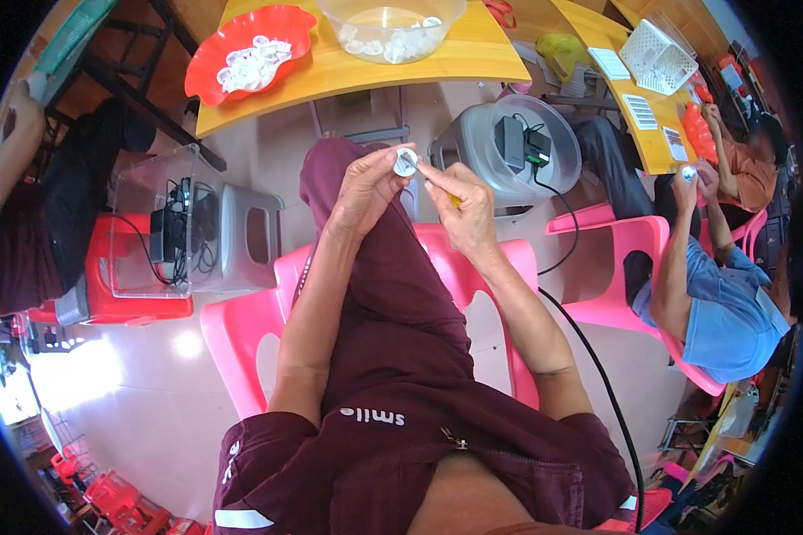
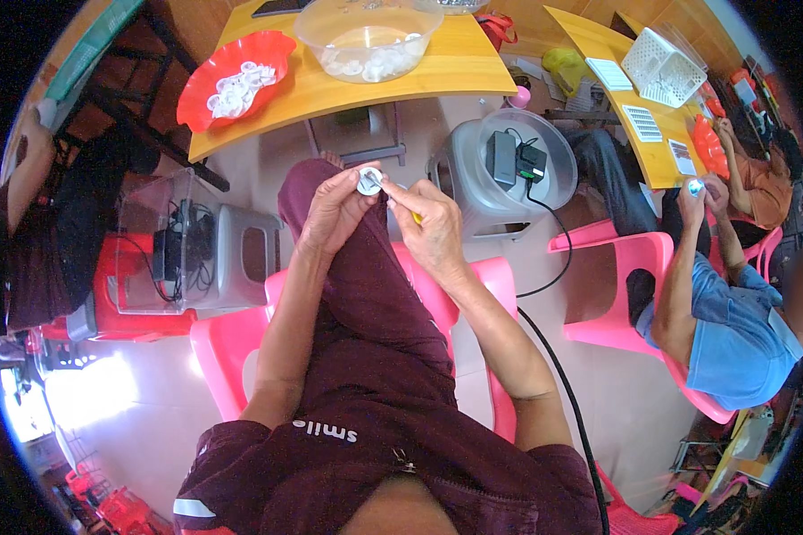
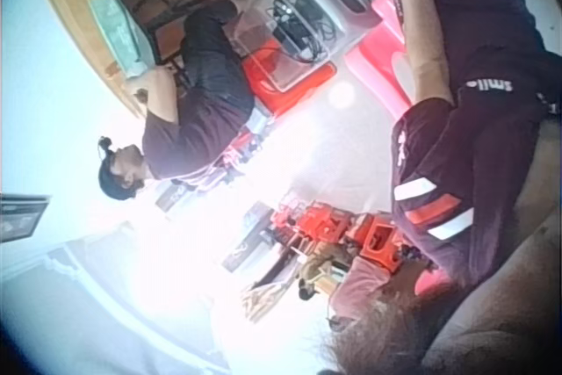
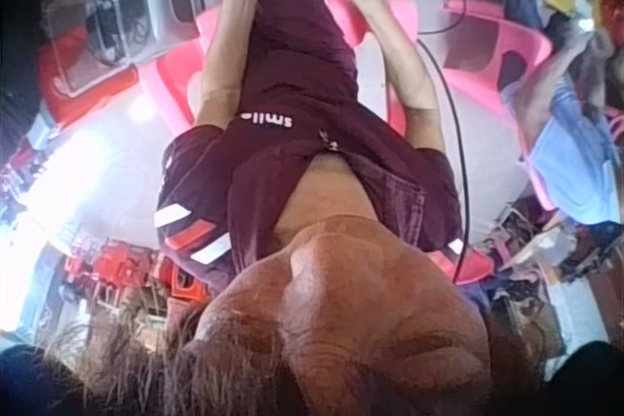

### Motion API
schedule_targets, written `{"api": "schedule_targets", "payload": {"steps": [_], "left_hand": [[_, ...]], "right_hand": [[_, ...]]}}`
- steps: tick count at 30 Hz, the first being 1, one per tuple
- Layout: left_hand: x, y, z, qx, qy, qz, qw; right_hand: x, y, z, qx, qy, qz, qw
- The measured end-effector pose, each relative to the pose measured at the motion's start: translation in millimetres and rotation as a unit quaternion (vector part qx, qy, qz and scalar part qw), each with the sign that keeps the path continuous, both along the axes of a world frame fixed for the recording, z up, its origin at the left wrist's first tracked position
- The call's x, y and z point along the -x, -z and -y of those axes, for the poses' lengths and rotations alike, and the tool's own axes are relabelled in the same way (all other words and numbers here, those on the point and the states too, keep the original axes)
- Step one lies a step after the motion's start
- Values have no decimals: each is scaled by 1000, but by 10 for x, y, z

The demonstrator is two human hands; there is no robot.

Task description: Assembling small electronic components by hand and using a precision tool.

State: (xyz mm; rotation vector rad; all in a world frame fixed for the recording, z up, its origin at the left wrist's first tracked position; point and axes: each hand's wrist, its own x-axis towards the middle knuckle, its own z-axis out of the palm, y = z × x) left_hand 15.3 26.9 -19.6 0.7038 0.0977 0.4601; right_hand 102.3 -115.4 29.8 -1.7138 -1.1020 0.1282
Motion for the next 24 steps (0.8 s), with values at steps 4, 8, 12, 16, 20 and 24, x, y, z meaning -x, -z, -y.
{"api": "schedule_targets", "payload": {"steps": [4,8,12,16,20,24], "left_hand": [[11,-1,-8,9,5,-8,1000],[14,-39,8,9,3,-22,1000],[22,-92,15,9,-1,-34,999],[20,-103,15,4,-3,-48,999],[17,-40,-15,-12,5,-33,999],[7,-15,0,-30,-8,-40,999]], "right_hand": [[-27,4,4,9,-5,0,1000],[-63,15,17,12,-10,4,1000],[-81,2,23,28,-22,21,999],[-99,3,26,29,-23,42,998],[-104,-10,35,43,-15,74,996],[-91,-50,45,59,-3,125,990]]}}
